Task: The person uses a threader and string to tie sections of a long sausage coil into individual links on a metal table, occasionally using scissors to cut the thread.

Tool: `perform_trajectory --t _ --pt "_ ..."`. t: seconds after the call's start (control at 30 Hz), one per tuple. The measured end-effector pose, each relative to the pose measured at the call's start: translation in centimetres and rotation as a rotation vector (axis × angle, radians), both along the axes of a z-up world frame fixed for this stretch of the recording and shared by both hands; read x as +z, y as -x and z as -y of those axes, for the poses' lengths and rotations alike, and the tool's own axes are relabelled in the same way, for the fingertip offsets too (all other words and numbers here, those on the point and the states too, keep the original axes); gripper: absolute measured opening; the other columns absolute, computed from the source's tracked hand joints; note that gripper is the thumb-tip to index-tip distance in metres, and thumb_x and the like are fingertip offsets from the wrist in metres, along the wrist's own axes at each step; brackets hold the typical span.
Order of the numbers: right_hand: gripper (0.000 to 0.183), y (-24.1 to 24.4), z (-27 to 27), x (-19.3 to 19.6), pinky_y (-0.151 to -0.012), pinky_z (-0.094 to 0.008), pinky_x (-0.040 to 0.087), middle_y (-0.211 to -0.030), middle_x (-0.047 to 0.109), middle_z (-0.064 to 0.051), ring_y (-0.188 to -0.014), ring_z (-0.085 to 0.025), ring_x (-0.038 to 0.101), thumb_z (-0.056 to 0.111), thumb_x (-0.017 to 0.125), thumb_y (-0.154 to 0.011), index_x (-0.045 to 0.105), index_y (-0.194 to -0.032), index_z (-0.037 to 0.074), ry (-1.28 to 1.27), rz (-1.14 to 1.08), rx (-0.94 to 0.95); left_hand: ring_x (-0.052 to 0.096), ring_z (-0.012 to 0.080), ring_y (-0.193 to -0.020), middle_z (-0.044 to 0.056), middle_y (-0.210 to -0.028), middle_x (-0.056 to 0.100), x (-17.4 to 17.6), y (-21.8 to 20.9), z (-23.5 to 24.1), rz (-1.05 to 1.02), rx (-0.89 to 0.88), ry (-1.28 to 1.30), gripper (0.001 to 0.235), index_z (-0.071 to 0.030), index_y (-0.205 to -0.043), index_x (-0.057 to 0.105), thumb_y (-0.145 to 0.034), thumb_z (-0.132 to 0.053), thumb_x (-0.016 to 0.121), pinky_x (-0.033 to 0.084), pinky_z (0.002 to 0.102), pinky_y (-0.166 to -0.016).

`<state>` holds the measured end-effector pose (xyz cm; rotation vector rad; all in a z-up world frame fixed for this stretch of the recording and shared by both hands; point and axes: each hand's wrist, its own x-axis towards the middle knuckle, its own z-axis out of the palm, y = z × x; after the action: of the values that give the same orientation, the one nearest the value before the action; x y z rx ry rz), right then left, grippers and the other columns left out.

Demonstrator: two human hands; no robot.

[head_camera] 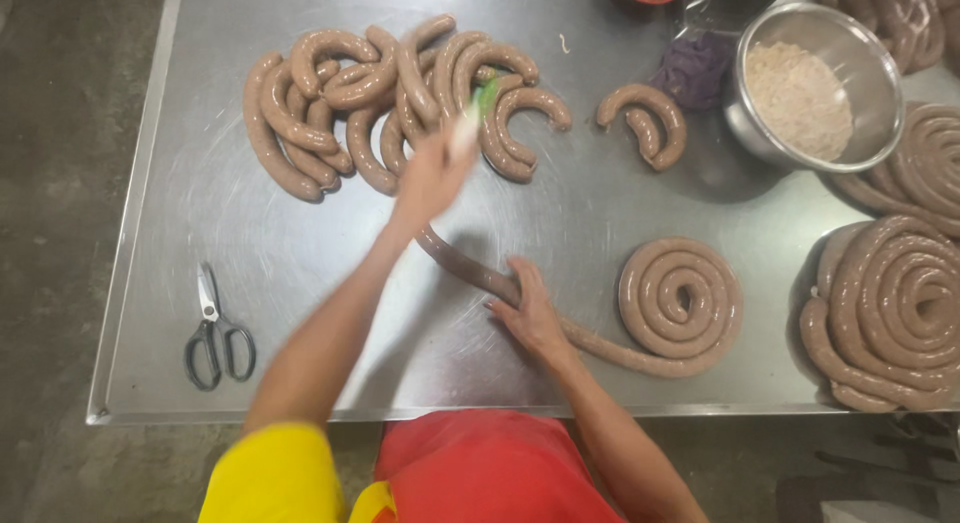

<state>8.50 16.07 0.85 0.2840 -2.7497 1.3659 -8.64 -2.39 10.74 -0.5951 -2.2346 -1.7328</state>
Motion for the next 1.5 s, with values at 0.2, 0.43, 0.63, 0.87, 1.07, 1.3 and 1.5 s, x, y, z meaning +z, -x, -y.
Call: perform_trajectory --t 0.2,0.43,0.63,0.87,1.07,1.3,1.5 --pt "0.050 -1.0 2.6 -0.3 -0.093 -0.037 0.052 -0.114 0.062 -0.010 -0.105 -0.021 0.061 0.010 0.074 -0.096 0.051 -0.140 0.005 0.894 0.604 0.423 0.064 0.0172 -0.076 0.006 -0.089 0.067 -7.1 -16.0 2.1 0.744 0.018 -0.859 0.030 0.001 -0.123 0.060 -0.096 -0.012 0.057 0.052 0.028 -0.065" --pt "0.009 2.0 -1.5 -2.1 -0.083 -0.029 0.056 -0.091 0.072 -0.001 -0.089 -0.013 0.067 0.007 0.066 -0.097 0.075 -0.097 0.007 0.236 0.678 0.216 0.041 0.0120 -0.064 -0.001 -0.079 0.046 -5.5 -21.7 13.5 0.535 0.328 -1.262 0.035 -0.008 -0.133 0.052 -0.112 -0.036 0.046 0.035 0.030 -0.058" --pt "0.013 8.3 -2.6 -3.6 -0.088 -0.041 0.052 -0.099 0.073 -0.015 -0.095 -0.032 0.068 0.013 0.070 -0.089 0.075 -0.097 0.004 -0.217 -0.062 0.235 0.046 0.0149 -0.064 0.002 -0.075 0.048 -7.2 -26.3 10.4 0.668 0.279 -1.292 0.051 -0.003 -0.130 0.050 -0.111 -0.048 0.034 0.040 0.031 -0.059" --pt "0.040 -1.5 3.6 -6.1 -0.091 -0.051 0.040 -0.111 0.063 -0.019 -0.106 -0.035 0.055 0.024 0.065 -0.083 0.067 -0.114 -0.001 -0.679 -0.367 0.030 0.051 0.0165 -0.067 0.005 -0.078 0.054 -7.6 -29.1 10.3 0.693 0.381 -1.093 0.046 0.000 -0.132 0.048 -0.112 -0.040 0.036 0.047 0.035 -0.062" --pt "0.045 -1.0 6.0 -6.9 -0.087 -0.048 0.045 -0.100 0.063 -0.015 -0.098 -0.034 0.058 0.049 0.069 -0.094 0.063 -0.101 0.005 -0.695 -0.229 0.020 0.049 0.0123 -0.061 0.003 -0.075 0.055 -8.2 -29.5 12.6 0.728 0.299 -0.876 0.044 0.002 -0.132 0.054 -0.112 -0.033 0.037 0.042 0.029 -0.055" --pt "0.044 2.4 4.9 -7.3 -0.078 -0.050 0.050 -0.095 0.062 -0.016 -0.089 -0.035 0.063 0.045 0.069 -0.088 0.062 -0.099 0.003 -0.754 -0.234 0.075 0.044 0.0050 -0.059 -0.003 -0.072 0.052 -8.0 -23.7 13.1 0.719 0.238 -0.520 0.039 -0.002 -0.128 0.062 -0.109 -0.032 0.047 0.035 0.020 -0.051" --pt "0.024 4.0 4.3 -10.1 -0.073 -0.049 0.054 -0.092 0.067 -0.018 -0.083 -0.037 0.066 0.026 0.064 -0.102 0.065 -0.099 0.002 -0.706 -0.171 0.045 0.046 0.0041 -0.060 -0.004 -0.072 0.054 -7.7 -22.3 12.8 0.675 0.211 -0.545 0.035 -0.003 -0.126 0.064 -0.110 -0.029 0.047 0.037 0.020 -0.053"
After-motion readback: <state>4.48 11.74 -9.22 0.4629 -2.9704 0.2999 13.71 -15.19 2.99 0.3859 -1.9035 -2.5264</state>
